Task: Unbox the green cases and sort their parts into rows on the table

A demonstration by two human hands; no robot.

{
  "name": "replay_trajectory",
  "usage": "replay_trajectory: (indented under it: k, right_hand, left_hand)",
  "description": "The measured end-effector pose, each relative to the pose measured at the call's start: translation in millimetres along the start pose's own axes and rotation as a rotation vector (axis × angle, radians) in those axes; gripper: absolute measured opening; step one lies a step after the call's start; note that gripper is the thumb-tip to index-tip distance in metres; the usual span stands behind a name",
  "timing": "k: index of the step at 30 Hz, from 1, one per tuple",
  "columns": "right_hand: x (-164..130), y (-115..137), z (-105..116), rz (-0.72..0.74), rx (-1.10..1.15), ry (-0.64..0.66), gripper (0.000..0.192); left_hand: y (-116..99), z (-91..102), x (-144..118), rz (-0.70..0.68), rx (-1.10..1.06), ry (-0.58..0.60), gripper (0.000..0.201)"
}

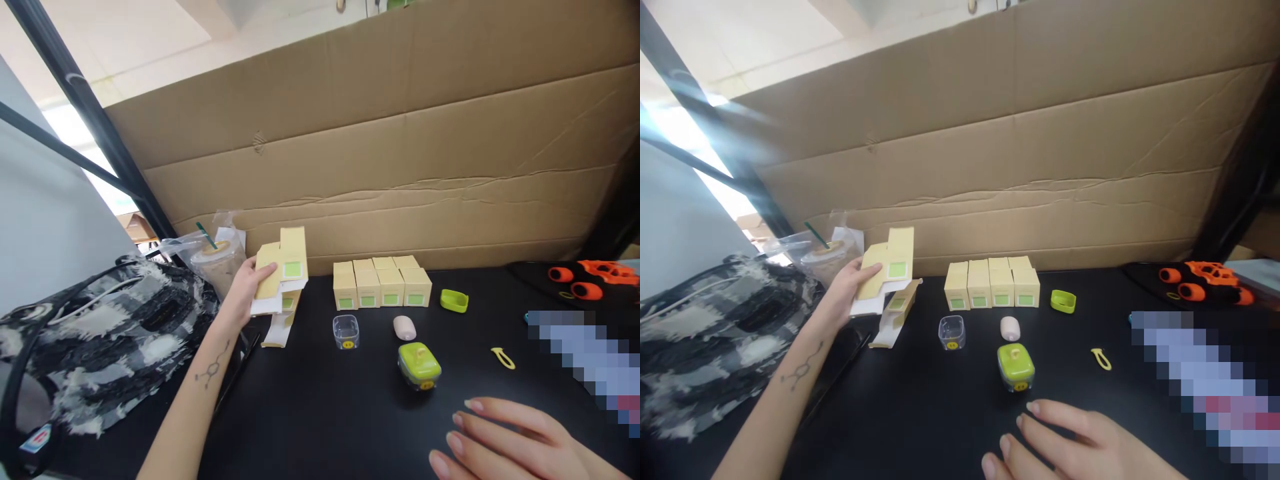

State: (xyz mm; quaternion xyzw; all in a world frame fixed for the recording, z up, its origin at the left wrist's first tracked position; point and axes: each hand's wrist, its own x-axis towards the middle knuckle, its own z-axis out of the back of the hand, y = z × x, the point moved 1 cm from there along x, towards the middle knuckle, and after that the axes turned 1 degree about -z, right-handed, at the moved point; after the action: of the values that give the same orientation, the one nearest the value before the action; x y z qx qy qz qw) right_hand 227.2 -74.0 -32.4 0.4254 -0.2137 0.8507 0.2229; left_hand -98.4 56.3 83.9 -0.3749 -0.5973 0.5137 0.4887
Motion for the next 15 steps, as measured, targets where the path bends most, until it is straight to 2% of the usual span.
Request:
replay_trajectory:
  k: [3, 6, 10, 15]
  right_hand:
    - [17.1, -1.6, 6.9, 0.179, 0.007, -0.03, 0.033]
    - [27.0, -3.4, 13.2, 0.244, 0.007, 0.001, 0.038]
    - [29.4, -3.5, 17.4, 0.23, -0.015, -0.033, 0.029]
    - [36.2, -2.4, 20.9, 0.279, -0.051, -0.033, 0.039]
  left_hand:
    - [16.0, 18.0, 18.5, 0.052, 0.171, -0.028, 0.036]
    - [41.5, 25.8, 26.6, 0.087, 0.354, -0.035, 0.047]
    - [69.3, 25.0, 31.6, 0.089, 0.63, 0.082, 0.034]
    - [82.6, 14.7, 30.8, -0.068, 0.99, 0.239, 0.033]
